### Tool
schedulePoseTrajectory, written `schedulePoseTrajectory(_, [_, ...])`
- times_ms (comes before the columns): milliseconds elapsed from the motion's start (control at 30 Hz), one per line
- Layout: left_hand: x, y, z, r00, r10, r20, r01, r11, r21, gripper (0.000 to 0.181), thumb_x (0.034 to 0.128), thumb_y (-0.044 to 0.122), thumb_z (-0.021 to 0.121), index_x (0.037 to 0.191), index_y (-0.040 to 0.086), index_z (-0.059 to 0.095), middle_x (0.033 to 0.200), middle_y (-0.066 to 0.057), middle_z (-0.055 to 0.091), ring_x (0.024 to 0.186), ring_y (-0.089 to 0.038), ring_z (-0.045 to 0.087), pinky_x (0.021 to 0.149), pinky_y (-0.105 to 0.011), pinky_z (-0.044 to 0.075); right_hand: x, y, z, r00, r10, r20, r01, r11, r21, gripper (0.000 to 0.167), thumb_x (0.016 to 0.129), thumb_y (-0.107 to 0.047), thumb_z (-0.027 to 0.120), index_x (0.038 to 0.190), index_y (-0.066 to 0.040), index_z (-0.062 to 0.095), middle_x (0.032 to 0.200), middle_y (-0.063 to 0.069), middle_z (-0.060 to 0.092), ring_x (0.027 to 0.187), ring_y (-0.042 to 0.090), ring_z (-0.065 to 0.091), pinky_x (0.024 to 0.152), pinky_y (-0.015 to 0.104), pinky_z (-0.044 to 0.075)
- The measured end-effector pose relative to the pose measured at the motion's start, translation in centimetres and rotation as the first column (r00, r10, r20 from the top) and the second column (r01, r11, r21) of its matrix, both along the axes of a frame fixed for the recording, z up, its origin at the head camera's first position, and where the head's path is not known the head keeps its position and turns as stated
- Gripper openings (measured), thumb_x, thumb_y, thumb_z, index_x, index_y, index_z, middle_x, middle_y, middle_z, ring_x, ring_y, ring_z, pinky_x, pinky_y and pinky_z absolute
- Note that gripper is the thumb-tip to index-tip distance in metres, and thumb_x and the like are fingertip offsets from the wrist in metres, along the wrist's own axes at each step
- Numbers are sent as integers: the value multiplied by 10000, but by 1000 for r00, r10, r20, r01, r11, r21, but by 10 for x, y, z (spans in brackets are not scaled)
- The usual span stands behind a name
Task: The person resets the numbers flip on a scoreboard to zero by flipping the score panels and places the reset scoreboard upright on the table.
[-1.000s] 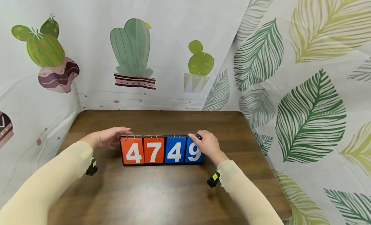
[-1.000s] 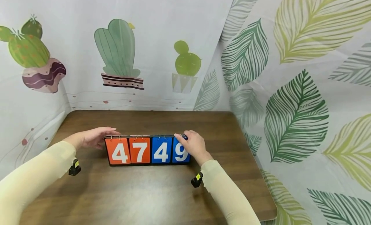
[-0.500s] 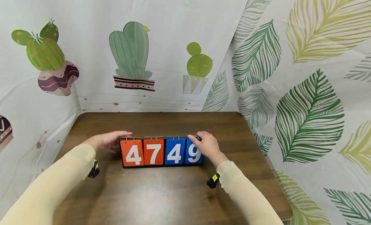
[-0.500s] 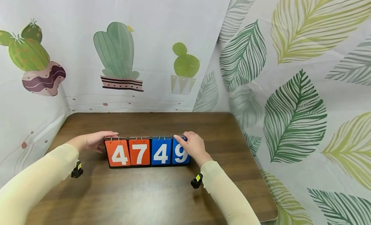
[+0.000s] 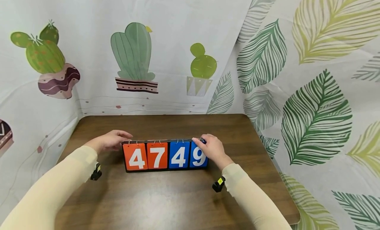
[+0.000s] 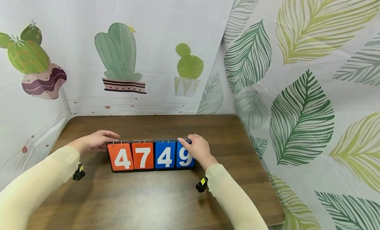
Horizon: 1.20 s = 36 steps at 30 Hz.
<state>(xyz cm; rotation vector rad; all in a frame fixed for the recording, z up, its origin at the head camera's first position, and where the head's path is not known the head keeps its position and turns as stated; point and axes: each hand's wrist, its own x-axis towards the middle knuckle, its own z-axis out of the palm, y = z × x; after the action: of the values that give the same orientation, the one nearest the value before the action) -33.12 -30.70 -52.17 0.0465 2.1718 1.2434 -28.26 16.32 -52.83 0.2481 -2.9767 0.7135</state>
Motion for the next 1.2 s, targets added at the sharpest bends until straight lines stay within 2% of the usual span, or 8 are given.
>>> schedulePoseTrajectory(133, [-2, 2, -3, 994, 98, -53, -98, 995, 7, 562, 1048, 212, 579, 1536, -8, 407, 1447, -269, 558, 981, -149, 678, 897, -417, 589, 0, 0, -1, 1000, 6, 3, -6, 1000, -1, 726, 953, -794, 396, 1105, -167, 728, 1277, 93, 719, 1205, 315, 663, 1014, 549, 543])
schedulePoseTrajectory(267, [-6, 4, -6, 973, 217, -81, -218, 976, -6, 564, 1023, 194, 614, 1520, -7, 441, 1358, -231, 623, 872, -107, 660, 819, -380, 601, 1, -1, 0, 1000, 5, 13, -5, 1000, -4, 724, 947, -802, 399, 1093, -173, 727, 1261, 88, 724, 1188, 312, 667, 1008, 538, 548])
schedulePoseTrajectory(433, [-9, 7, -2, 951, 301, -77, -302, 953, -7, 547, 1023, 211, 617, 1493, -31, 475, 1255, -188, 689, 831, -99, 679, 778, -348, 605, 1, -2, 1, 1000, 6, 16, -6, 1000, 2, 724, 952, -792, 404, 1137, -170, 724, 1302, 95, 708, 1223, 315, 653, 1031, 541, 534])
schedulePoseTrajectory(633, [-11, 5, 1, 954, 293, -69, -296, 954, -41, 517, 1031, 267, 624, 1437, -43, 541, 1254, -188, 698, 917, -137, 688, 847, -358, 608, 1, -2, 2, 1000, 2, 24, -3, 1000, 15, 714, 956, -782, 412, 1164, -172, 719, 1327, 91, 696, 1243, 311, 643, 1046, 534, 527])
schedulePoseTrajectory(800, [-15, 4, -1, 958, 279, -70, -283, 957, -62, 521, 1031, 303, 619, 1381, -77, 559, 1105, -129, 732, 858, -115, 686, 832, -360, 614, 2, -2, 4, 1000, -4, 28, 3, 1000, 15, 705, 956, -776, 420, 1159, -172, 721, 1318, 90, 699, 1229, 313, 647, 1038, 538, 530])
schedulePoseTrajectory(900, [-16, 4, -2, 961, 264, -89, -271, 959, -79, 522, 1043, 339, 592, 1348, -83, 556, 1075, -116, 717, 829, -97, 679, 831, -369, 619, 2, -2, 4, 999, -7, 33, 7, 1000, 18, 712, 959, -771, 422, 1189, -167, 718, 1353, 96, 684, 1265, 320, 632, 1056, 543, 518])
schedulePoseTrajectory(1033, [-14, 9, 1, 961, 228, -156, -244, 965, -92, 467, 1073, 359, 527, 1261, -67, 568, 1078, -130, 685, 826, -105, 662, 841, -416, 617, 1, -2, 4, 999, -15, 37, 14, 1000, 25, 738, 959, -773, 419, 1248, -158, 705, 1396, 104, 662, 1309, 325, 612, 1077, 544, 503])
schedulePoseTrajectory(1200, [-14, 12, 5, 927, 182, -329, -243, 958, -153, 364, 1055, 316, 561, 1088, -40, 631, 926, -102, 659, 766, -185, 603, 676, -384, 553, 1, -1, 2, 999, -26, 28, 25, 999, 31, 754, 955, -787, 404, 1247, -162, 708, 1381, 101, 671, 1293, 323, 623, 1061, 549, 514])
